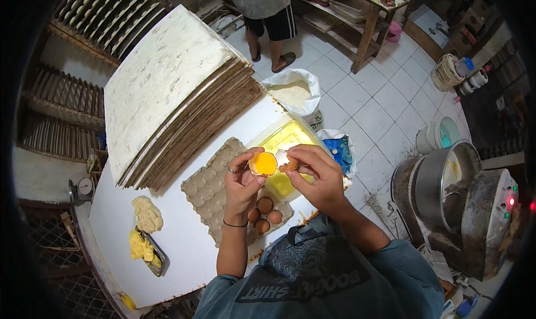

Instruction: The person cracks eggs one by one, separates the yolks from the whites, and places the yolks into a yellow container while discarding the shells. The task is performed repeatedly at a table in a bakery.

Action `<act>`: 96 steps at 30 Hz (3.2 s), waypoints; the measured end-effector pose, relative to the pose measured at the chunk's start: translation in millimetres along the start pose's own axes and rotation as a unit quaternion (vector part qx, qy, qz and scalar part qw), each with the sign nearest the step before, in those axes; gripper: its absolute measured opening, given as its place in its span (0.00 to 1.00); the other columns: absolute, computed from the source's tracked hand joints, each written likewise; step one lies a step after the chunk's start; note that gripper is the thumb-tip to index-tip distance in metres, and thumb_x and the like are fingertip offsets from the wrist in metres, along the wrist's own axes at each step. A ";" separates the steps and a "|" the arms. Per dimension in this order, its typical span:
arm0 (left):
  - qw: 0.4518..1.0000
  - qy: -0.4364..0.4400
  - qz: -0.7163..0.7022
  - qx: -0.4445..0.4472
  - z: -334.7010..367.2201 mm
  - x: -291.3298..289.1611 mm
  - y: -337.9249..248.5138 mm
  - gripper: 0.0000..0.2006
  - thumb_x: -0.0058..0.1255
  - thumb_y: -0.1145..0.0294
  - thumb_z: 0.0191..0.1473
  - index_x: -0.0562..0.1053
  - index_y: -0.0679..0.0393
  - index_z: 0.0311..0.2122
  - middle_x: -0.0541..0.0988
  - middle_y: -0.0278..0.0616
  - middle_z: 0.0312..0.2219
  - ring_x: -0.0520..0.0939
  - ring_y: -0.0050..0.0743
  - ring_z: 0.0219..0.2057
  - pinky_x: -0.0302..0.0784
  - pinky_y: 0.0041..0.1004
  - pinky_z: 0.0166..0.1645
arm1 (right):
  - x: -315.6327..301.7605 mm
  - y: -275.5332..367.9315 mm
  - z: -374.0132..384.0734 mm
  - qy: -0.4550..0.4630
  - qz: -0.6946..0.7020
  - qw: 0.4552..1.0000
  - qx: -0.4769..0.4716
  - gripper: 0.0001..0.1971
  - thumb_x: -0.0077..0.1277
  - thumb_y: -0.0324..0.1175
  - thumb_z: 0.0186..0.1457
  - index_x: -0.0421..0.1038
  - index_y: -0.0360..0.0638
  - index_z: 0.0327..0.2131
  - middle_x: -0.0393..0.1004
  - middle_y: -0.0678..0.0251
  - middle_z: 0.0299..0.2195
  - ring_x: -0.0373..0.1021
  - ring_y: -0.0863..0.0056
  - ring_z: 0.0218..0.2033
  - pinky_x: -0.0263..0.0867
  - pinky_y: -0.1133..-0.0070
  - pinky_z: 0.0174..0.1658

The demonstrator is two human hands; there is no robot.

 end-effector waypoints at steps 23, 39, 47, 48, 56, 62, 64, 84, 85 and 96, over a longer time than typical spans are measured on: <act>0.995 0.006 -0.032 -0.093 2.5 -9.0 13.3 0.24 0.52 0.78 0.41 0.66 0.61 0.48 0.69 0.51 0.46 0.70 0.38 0.48 0.66 0.34 0.53 | 0.2 1.4 8.5 0.062 -0.078 0.993 -0.056 0.15 0.49 0.20 0.43 0.70 0.38 0.39 0.69 0.60 0.38 0.69 0.68 0.39 0.65 0.79 0.41; 0.990 0.053 -0.088 -0.094 4.3 -14.9 9.2 0.24 0.52 0.75 0.40 0.67 0.58 0.48 0.68 0.55 0.45 0.73 0.48 0.44 0.69 0.38 0.48 | -11.2 -11.8 9.9 0.049 -0.034 0.998 -0.005 0.15 0.48 0.19 0.44 0.69 0.35 0.39 0.69 0.59 0.38 0.70 0.74 0.36 0.69 0.82 0.38; 0.991 0.051 -0.086 -0.093 3.7 -13.9 9.8 0.25 0.51 0.74 0.38 0.68 0.54 0.47 0.69 0.53 0.43 0.72 0.46 0.43 0.72 0.34 0.45 | -40.1 -20.9 11.9 -0.001 -0.057 0.998 -0.004 0.15 0.48 0.19 0.45 0.69 0.37 0.40 0.68 0.60 0.41 0.69 0.73 0.39 0.69 0.82 0.40; 0.991 0.045 -0.083 -0.096 3.4 -14.0 9.7 0.25 0.51 0.74 0.38 0.68 0.54 0.47 0.69 0.53 0.43 0.73 0.46 0.43 0.72 0.34 0.45 | -49.4 -43.2 7.6 -0.017 -0.018 0.999 0.035 0.15 0.48 0.19 0.45 0.69 0.37 0.40 0.66 0.61 0.43 0.69 0.74 0.40 0.69 0.83 0.40; 0.993 0.028 -0.038 -0.108 -11.6 -28.0 20.9 0.23 0.50 0.76 0.41 0.67 0.60 0.48 0.68 0.55 0.45 0.72 0.43 0.46 0.67 0.36 0.51 | -150.6 -194.6 -41.5 -0.100 -0.073 0.966 0.227 0.15 0.48 0.21 0.46 0.69 0.38 0.42 0.66 0.66 0.35 0.69 0.78 0.37 0.65 0.85 0.39; 0.991 -0.003 -0.009 -0.137 -23.1 -24.1 35.6 0.23 0.51 0.77 0.41 0.66 0.63 0.47 0.69 0.53 0.45 0.71 0.39 0.47 0.64 0.34 0.53 | -185.1 -309.9 -80.3 -0.080 -0.217 0.916 0.329 0.29 0.52 0.31 0.43 0.60 0.44 0.52 0.66 0.56 0.46 0.67 0.69 0.42 0.62 0.79 0.46; 0.989 -0.004 -0.008 -0.147 -24.4 -19.8 41.6 0.23 0.51 0.77 0.41 0.66 0.64 0.47 0.69 0.53 0.45 0.70 0.39 0.47 0.64 0.34 0.53 | -207.7 -345.3 -109.6 -0.086 -0.298 0.879 0.362 0.33 0.53 0.33 0.43 0.56 0.46 0.55 0.65 0.56 0.46 0.69 0.71 0.39 0.63 0.80 0.44; 0.911 0.302 0.029 -0.278 28.3 299.6 243.5 0.22 0.50 0.77 0.44 0.65 0.64 0.48 0.71 0.49 0.44 0.72 0.37 0.46 0.66 0.34 0.52 | -299.0 -286.9 -629.5 -0.494 0.166 0.581 0.625 0.11 0.45 0.39 0.50 0.67 0.47 0.36 0.68 0.66 0.33 0.65 0.72 0.32 0.63 0.72 0.37; 0.898 0.317 0.042 -0.301 25.5 325.4 266.2 0.22 0.50 0.77 0.44 0.65 0.64 0.49 0.71 0.48 0.44 0.71 0.37 0.46 0.66 0.34 0.52 | -306.5 -283.6 -631.6 -0.516 0.184 0.577 0.605 0.11 0.45 0.39 0.50 0.66 0.47 0.37 0.69 0.66 0.34 0.65 0.72 0.33 0.62 0.72 0.38; 0.682 0.648 0.269 -0.208 -57.6 622.6 482.1 0.19 0.51 0.79 0.41 0.70 0.61 0.43 0.74 0.40 0.37 0.75 0.28 0.37 0.72 0.26 0.44 | -406.1 -269.4 -687.5 -0.689 0.256 0.502 0.456 0.18 0.46 0.39 0.51 0.62 0.47 0.45 0.69 0.65 0.35 0.69 0.73 0.31 0.65 0.76 0.34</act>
Point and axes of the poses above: each hand's wrist, its own z-axis towards the middle knuckle, its own x-axis out of the palm, y = z × x, the point moved 9 cm from there along z, towards the middle knuckle
